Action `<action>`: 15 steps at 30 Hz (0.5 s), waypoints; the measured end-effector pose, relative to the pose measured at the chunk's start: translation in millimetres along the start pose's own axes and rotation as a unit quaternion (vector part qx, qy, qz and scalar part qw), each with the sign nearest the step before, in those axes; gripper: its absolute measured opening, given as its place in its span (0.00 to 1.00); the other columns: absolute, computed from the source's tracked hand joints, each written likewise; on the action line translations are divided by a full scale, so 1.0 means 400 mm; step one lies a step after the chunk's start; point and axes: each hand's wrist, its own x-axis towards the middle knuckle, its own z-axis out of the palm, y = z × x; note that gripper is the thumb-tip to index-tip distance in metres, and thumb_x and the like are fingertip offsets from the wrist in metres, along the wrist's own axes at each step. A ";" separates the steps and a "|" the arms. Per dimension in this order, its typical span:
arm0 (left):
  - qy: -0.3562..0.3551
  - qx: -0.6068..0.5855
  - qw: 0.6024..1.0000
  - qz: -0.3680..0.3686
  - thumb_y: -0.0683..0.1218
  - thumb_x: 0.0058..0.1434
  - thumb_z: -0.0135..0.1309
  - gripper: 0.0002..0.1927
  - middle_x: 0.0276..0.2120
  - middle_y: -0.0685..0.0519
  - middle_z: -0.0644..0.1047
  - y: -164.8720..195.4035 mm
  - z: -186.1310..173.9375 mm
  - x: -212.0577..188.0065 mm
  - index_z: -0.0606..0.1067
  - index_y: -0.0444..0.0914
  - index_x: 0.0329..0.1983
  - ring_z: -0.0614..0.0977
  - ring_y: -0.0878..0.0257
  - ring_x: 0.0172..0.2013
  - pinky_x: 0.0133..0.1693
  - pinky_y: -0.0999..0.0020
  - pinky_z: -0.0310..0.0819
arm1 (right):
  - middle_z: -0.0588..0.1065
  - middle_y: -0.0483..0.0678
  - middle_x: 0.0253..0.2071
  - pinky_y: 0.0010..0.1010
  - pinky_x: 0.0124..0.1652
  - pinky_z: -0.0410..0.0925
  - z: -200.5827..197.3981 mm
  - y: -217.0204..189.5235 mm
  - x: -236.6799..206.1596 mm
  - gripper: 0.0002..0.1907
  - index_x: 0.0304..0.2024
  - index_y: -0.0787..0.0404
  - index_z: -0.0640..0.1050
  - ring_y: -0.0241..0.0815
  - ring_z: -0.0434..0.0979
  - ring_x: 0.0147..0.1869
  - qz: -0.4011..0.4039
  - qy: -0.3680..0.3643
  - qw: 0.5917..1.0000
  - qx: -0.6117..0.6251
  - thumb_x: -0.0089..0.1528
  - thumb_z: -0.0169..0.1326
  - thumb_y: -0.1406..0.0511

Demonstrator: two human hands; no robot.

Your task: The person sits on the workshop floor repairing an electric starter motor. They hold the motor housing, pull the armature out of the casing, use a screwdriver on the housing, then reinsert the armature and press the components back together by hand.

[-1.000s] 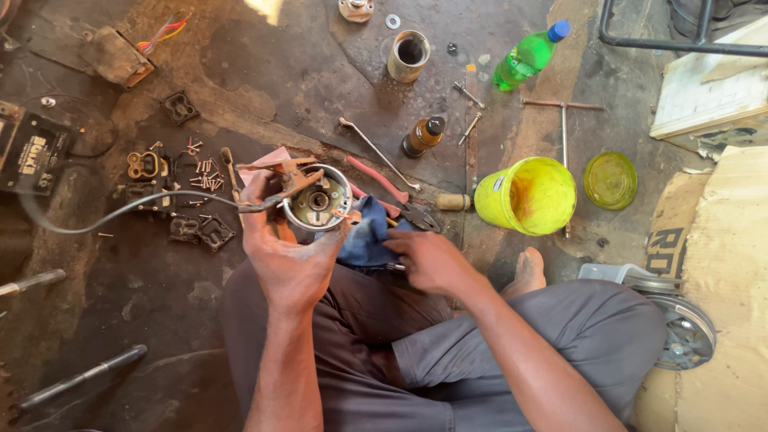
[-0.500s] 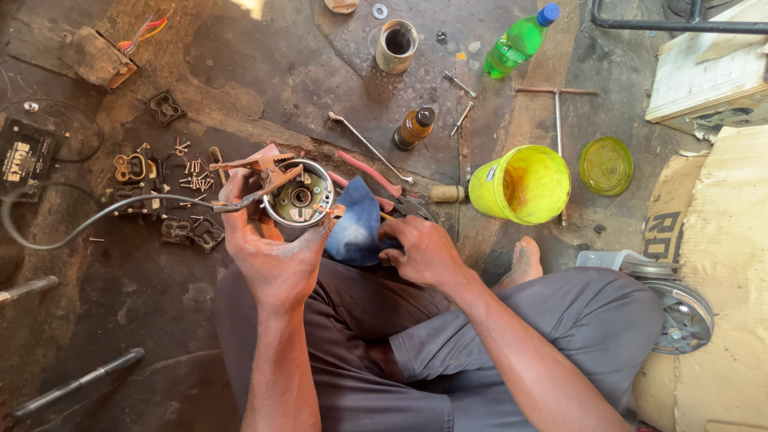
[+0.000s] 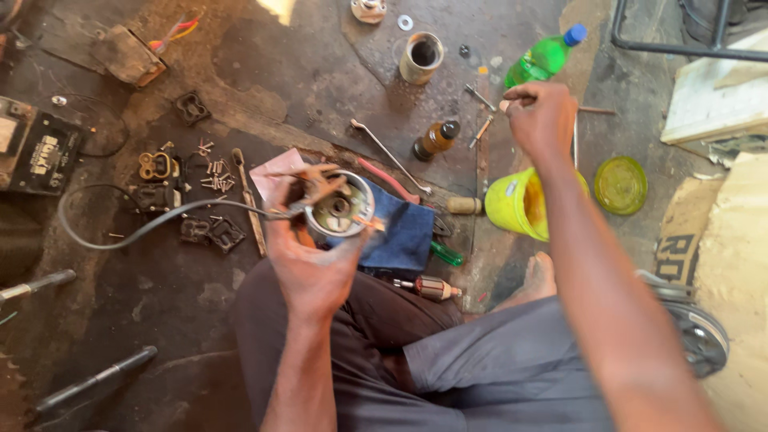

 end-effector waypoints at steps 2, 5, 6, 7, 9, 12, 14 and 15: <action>-0.001 0.023 1.000 0.009 0.35 0.48 0.74 0.47 0.62 0.45 0.72 -0.003 0.008 0.001 0.61 0.33 0.69 0.78 0.58 0.61 0.62 0.62 0.77 | 0.82 0.56 0.40 0.40 0.45 0.74 0.030 0.020 0.073 0.13 0.44 0.51 0.88 0.54 0.83 0.41 -0.007 -0.078 0.991 -0.105 0.58 0.59 0.66; -0.011 0.064 0.998 0.026 0.35 0.47 0.74 0.45 0.60 0.47 0.72 -0.003 0.015 0.007 0.63 0.33 0.67 0.77 0.59 0.59 0.63 0.63 0.74 | 0.81 0.58 0.41 0.46 0.44 0.74 0.068 0.013 0.119 0.17 0.46 0.45 0.88 0.61 0.82 0.42 0.004 -0.163 0.965 -0.208 0.57 0.59 0.67; -0.017 0.053 0.998 0.001 0.36 0.48 0.74 0.44 0.58 0.48 0.74 -0.002 0.015 0.008 0.64 0.33 0.66 0.78 0.60 0.58 0.61 0.64 0.75 | 0.81 0.58 0.41 0.47 0.43 0.74 0.082 0.006 0.129 0.18 0.47 0.44 0.88 0.62 0.81 0.42 0.012 -0.186 0.955 -0.232 0.56 0.60 0.66; -0.022 0.042 0.999 -0.026 0.36 0.48 0.74 0.43 0.57 0.49 0.75 0.000 0.017 0.008 0.66 0.34 0.66 0.79 0.61 0.56 0.60 0.65 0.76 | 0.81 0.57 0.41 0.48 0.43 0.74 0.093 0.004 0.135 0.17 0.46 0.44 0.87 0.61 0.81 0.43 0.017 -0.203 0.948 -0.244 0.54 0.63 0.64; -0.028 0.045 0.998 -0.039 0.37 0.49 0.73 0.40 0.56 0.49 0.76 0.001 0.020 0.013 0.67 0.34 0.64 0.79 0.62 0.56 0.60 0.65 0.76 | 0.82 0.53 0.41 0.49 0.42 0.74 0.112 -0.004 0.146 0.21 0.46 0.45 0.85 0.58 0.82 0.44 0.027 -0.238 0.934 -0.267 0.49 0.70 0.59; -0.039 0.034 0.998 -0.039 0.36 0.51 0.72 0.38 0.57 0.49 0.75 0.000 0.027 0.015 0.67 0.33 0.64 0.79 0.62 0.57 0.62 0.65 0.75 | 0.82 0.53 0.41 0.49 0.43 0.74 0.123 -0.012 0.154 0.20 0.45 0.47 0.85 0.57 0.82 0.46 0.031 -0.256 0.918 -0.302 0.50 0.72 0.56; -0.047 0.025 0.998 -0.046 0.36 0.52 0.71 0.37 0.57 0.49 0.76 -0.002 0.032 0.014 0.67 0.33 0.64 0.79 0.62 0.57 0.62 0.65 0.75 | 0.82 0.53 0.40 0.48 0.43 0.74 0.125 -0.012 0.157 0.16 0.41 0.47 0.86 0.57 0.82 0.45 0.040 -0.263 0.918 -0.293 0.51 0.70 0.57; -0.051 0.022 0.997 -0.058 0.36 0.52 0.71 0.38 0.56 0.49 0.76 -0.002 0.035 0.012 0.67 0.33 0.64 0.80 0.62 0.56 0.61 0.65 0.75 | 0.82 0.52 0.40 0.48 0.44 0.74 0.125 -0.011 0.158 0.13 0.40 0.47 0.87 0.57 0.82 0.45 0.043 -0.267 0.919 -0.288 0.52 0.69 0.58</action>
